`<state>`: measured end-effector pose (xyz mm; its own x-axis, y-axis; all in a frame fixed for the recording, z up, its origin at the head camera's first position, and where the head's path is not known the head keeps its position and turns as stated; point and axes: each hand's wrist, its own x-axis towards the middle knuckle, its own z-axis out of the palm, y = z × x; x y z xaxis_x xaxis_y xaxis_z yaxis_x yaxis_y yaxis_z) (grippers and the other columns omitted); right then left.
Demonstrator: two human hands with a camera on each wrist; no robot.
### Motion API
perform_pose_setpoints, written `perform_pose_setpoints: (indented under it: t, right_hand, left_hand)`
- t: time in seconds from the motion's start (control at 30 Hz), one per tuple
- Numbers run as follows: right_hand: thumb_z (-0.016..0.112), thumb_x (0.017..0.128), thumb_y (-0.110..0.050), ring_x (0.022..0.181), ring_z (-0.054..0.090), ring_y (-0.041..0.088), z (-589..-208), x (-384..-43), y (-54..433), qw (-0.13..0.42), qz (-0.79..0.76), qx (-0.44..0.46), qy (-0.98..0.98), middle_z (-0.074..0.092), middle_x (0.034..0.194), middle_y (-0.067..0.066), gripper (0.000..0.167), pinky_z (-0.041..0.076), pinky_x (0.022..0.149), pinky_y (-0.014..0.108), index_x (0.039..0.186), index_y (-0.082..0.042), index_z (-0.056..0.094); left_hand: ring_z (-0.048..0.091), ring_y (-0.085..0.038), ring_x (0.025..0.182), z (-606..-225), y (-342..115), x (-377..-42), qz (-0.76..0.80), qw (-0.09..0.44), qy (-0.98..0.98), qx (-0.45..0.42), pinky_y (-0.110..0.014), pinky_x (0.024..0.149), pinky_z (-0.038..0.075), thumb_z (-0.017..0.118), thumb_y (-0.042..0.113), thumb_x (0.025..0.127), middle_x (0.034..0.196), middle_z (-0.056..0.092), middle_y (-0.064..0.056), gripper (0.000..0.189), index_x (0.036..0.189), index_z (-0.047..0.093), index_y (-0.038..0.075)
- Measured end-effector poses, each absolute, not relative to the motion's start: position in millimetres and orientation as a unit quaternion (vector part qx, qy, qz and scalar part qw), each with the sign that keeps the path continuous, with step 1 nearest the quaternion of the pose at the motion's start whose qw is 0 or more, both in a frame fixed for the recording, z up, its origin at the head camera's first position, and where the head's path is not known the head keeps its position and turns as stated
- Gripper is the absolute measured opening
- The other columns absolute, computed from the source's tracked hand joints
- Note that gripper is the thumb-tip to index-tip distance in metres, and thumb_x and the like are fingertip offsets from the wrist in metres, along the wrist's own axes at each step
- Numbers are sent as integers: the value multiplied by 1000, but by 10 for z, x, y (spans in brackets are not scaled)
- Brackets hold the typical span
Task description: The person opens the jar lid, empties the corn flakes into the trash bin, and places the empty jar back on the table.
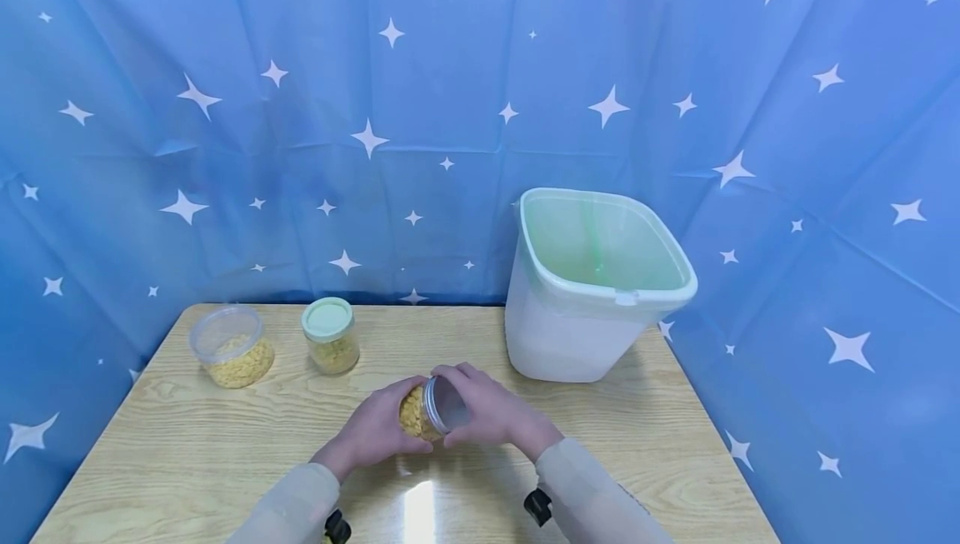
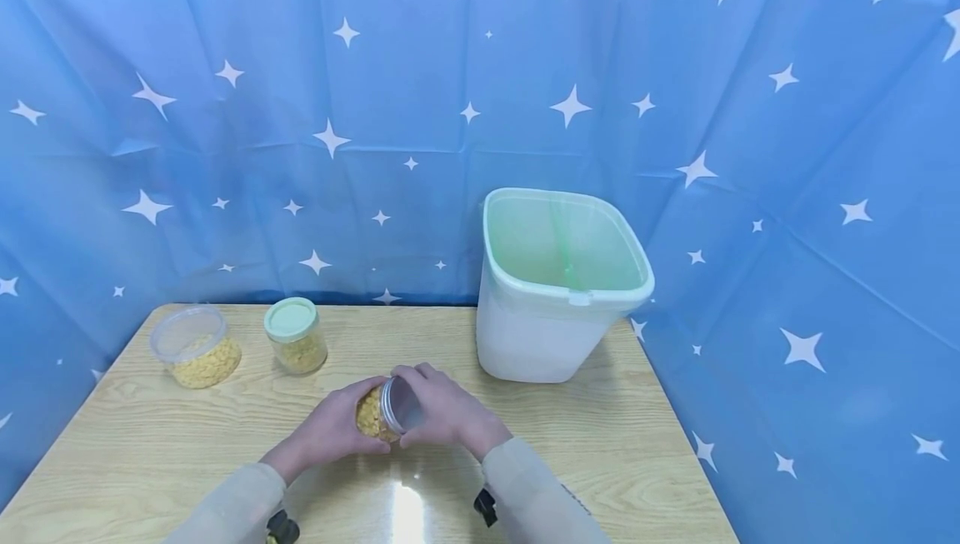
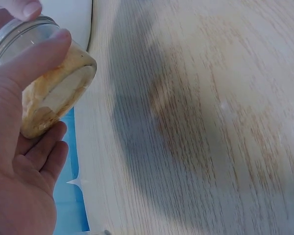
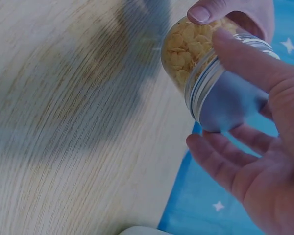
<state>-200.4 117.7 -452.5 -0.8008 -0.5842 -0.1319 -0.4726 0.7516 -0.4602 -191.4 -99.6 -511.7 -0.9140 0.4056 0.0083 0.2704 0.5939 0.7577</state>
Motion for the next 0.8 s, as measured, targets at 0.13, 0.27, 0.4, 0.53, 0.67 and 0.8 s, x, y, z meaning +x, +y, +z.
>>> perform_pose_setpoints:
  t: [0.13, 0.27, 0.4, 0.53, 0.67, 0.8]
  right_hand:
    - [88, 70, -29, 122, 51, 20, -4519, -2008, 1175, 132, -202, -293, 925, 48, 138, 1, 95, 50, 97, 39, 148, -26, 35]
    - [88, 69, -27, 125, 50, 21, -4519, -2015, 1180, 134, -201, -289, 926, 47, 139, 1, 97, 50, 99, 40, 149, -29, 33]
    - [88, 69, -25, 126, 50, 22, -4508, -2021, 1190, 135, -204, -287, 926, 47, 140, 2, 98, 50, 99, 41, 149, -30, 32]
    - [89, 68, -24, 127, 50, 24, -4471, -2013, 1211, 135, -211, -284, 925, 46, 143, 3, 98, 49, 100, 43, 149, -30, 32]
    - [89, 68, -22, 129, 49, 24, -4425, -2001, 1259, 136, -224, -279, 924, 45, 144, 5, 99, 48, 103, 43, 150, -27, 33]
    - [89, 68, -21, 130, 48, 23, -4390, -1999, 1324, 141, -236, -273, 922, 45, 145, 5, 99, 46, 105, 43, 150, -25, 33]
  left_hand:
    - [58, -15, 103, -5116, -1000, -1914, 414, 88, 886, 190, -36, 83, 50, 89, 45, 64, 126, 62, 0, 93, 141, 47, 16]
    - [58, -15, 103, -5117, -1004, -1917, 417, 91, 885, 187, -36, 82, 50, 88, 45, 64, 125, 62, 0, 92, 141, 46, 16]
    - [58, -15, 102, -5120, -1006, -1919, 416, 85, 886, 186, -37, 82, 50, 89, 43, 64, 123, 62, 0, 92, 141, 47, 16]
    - [58, -15, 100, -5125, -1006, -1917, 421, 83, 883, 190, -36, 81, 50, 89, 39, 64, 121, 63, 1, 89, 140, 48, 18]
    - [59, -13, 97, -5131, -1012, -1913, 430, 86, 878, 193, -34, 81, 50, 90, 37, 64, 118, 64, 2, 86, 138, 49, 19]
    - [59, -12, 96, -5131, -1029, -1916, 432, 82, 877, 193, -34, 81, 50, 90, 36, 63, 116, 64, 3, 87, 138, 50, 18]
